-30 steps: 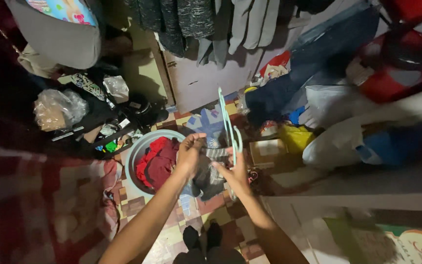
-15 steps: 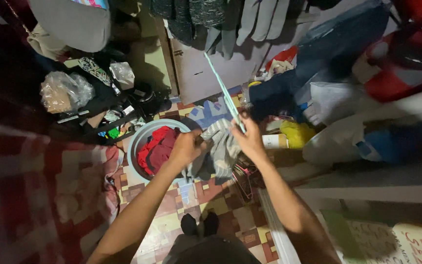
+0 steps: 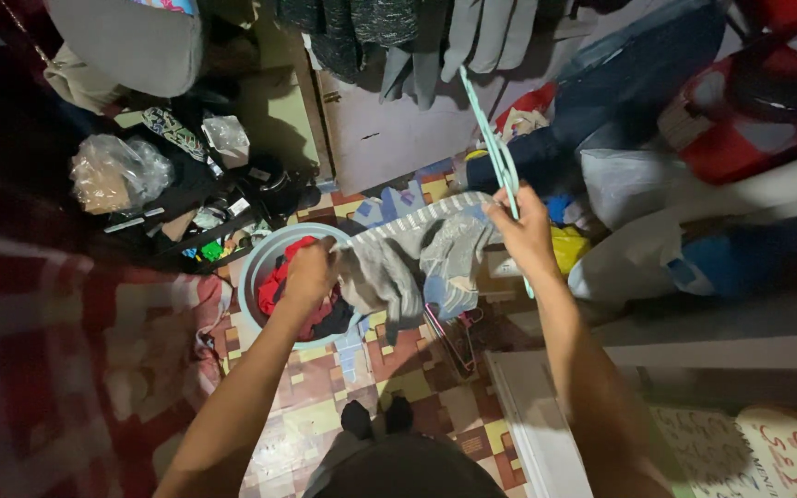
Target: Hanging a shirt on a plastic hanger and placing it inside a closet.
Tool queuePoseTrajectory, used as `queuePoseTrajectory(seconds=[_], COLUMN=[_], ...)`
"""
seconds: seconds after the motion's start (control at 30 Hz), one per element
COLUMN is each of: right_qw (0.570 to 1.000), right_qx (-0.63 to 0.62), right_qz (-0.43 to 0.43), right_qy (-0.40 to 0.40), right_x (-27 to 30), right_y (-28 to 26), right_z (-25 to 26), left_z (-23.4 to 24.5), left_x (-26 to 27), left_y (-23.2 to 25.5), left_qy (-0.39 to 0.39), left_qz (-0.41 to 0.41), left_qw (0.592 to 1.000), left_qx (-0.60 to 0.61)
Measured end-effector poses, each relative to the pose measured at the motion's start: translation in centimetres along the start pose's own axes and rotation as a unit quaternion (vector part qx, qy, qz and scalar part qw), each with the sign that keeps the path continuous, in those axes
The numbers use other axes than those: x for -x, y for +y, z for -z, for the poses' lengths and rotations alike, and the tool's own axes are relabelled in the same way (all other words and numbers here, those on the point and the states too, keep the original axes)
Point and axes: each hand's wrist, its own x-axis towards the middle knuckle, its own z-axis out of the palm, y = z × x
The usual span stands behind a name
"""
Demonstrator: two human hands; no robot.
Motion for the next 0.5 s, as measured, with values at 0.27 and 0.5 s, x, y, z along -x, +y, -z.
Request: queuePoseTrajectory(seconds=[0.27, 0.5], right_qw=[0.994, 0.992], right_qx=[-0.064, 0.056], right_qz=[-0.089, -0.068], right_qy=[0.023, 0.086], right_x=[4.9, 6.2], right_y=[4.8, 6.8], right_z=[-0.6, -0.7], left_z=[-1.3, -5.0], left_x=[0.1, -1.5], left_y=[-0.2, -1.5], left_qy=[0.269, -0.022], left_qz=[-0.211, -0.146], left_qw=[0.930, 0.879], left_qx=[0.132, 0.453])
